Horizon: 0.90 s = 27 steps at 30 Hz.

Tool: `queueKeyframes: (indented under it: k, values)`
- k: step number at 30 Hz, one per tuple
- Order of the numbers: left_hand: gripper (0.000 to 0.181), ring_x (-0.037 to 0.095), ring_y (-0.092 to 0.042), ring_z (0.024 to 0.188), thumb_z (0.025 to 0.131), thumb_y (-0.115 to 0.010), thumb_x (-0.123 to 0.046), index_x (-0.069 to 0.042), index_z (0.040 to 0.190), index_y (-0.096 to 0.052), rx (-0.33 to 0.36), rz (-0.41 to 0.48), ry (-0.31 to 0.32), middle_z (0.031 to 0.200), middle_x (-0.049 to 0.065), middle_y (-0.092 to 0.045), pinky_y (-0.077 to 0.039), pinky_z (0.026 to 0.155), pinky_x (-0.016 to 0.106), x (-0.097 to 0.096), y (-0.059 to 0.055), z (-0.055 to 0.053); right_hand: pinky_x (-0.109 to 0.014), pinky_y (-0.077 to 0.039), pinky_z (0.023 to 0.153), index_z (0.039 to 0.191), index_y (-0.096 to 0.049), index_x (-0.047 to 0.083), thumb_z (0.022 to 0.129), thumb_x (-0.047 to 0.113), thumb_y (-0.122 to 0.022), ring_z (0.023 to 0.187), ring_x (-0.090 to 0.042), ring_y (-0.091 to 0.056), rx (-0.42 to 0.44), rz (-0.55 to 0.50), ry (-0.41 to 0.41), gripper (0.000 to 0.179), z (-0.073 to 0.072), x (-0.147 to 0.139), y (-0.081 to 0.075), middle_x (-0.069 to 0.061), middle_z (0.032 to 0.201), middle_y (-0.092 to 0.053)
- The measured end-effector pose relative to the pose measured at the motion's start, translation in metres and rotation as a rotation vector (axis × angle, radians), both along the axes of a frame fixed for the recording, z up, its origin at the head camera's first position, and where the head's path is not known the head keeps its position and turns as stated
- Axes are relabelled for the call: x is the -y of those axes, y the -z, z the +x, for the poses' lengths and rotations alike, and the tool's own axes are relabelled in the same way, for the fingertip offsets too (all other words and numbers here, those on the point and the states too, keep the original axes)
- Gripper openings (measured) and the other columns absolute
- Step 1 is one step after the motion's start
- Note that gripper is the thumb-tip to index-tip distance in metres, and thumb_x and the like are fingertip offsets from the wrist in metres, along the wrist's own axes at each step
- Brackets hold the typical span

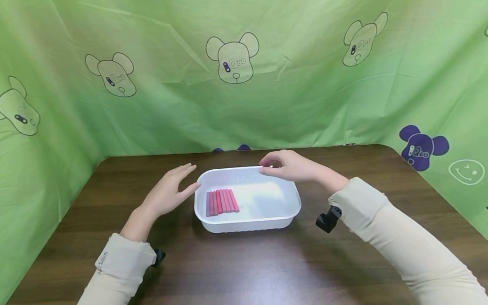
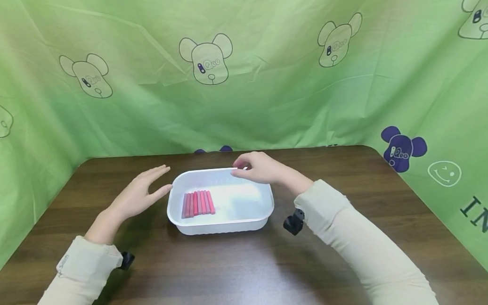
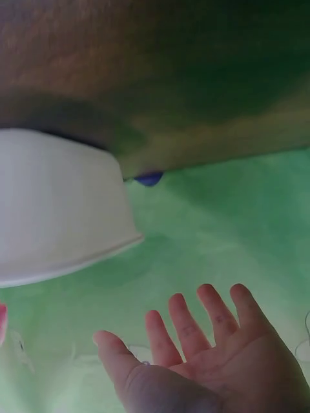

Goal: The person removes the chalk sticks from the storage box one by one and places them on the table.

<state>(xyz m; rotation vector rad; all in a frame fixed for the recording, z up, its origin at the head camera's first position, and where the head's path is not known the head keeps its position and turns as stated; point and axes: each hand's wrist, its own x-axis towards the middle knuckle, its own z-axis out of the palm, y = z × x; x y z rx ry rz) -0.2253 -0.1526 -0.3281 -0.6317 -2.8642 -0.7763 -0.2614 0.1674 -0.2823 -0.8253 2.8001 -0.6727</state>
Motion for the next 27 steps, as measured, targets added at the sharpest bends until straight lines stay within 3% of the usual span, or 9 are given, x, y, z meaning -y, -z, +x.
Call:
queueKeyframes:
  k: [5, 12, 27]
  values:
    - [0.055, 0.038, -0.034, 0.137, 0.094, -0.054, -0.032, -0.001, 0.138, -0.044, 0.013, -0.023, 0.028, 0.146, 0.020, -0.039, -0.028, 0.113, 0.053, 0.000, 0.011, -0.001, -0.042, -0.048, 0.096, 0.119, -0.061, 0.006, 0.093, 0.032, -0.055, 0.110, -0.026, -0.060, 0.082, -0.018, -0.002, 0.038, -0.008, 0.006, 0.003, -0.011, 0.116, -0.066]
    - [0.053, 0.040, -0.036, 0.135, 0.095, -0.052, -0.030, -0.001, 0.138, -0.043, 0.048, -0.049, 0.073, 0.146, 0.021, -0.039, -0.030, 0.111, 0.054, -0.002, 0.020, -0.002, -0.038, -0.051, 0.091, 0.122, -0.059, 0.005, 0.094, 0.032, -0.053, 0.104, -0.027, -0.064, 0.248, -0.066, 0.021, 0.040, -0.019, 0.016, 0.009, -0.017, 0.118, -0.064]
    - [0.049, 0.038, -0.040, 0.133, 0.095, -0.053, -0.024, 0.001, 0.136, -0.046, 0.042, -0.040, 0.108, 0.142, 0.020, -0.045, -0.033, 0.110, 0.052, -0.002, 0.027, -0.003, -0.038, -0.049, 0.099, 0.130, -0.051, 0.001, 0.094, 0.033, -0.053, 0.113, -0.028, -0.060, 0.561, -0.158, 0.060, 0.048, -0.040, 0.027, 0.020, -0.020, 0.128, -0.057]
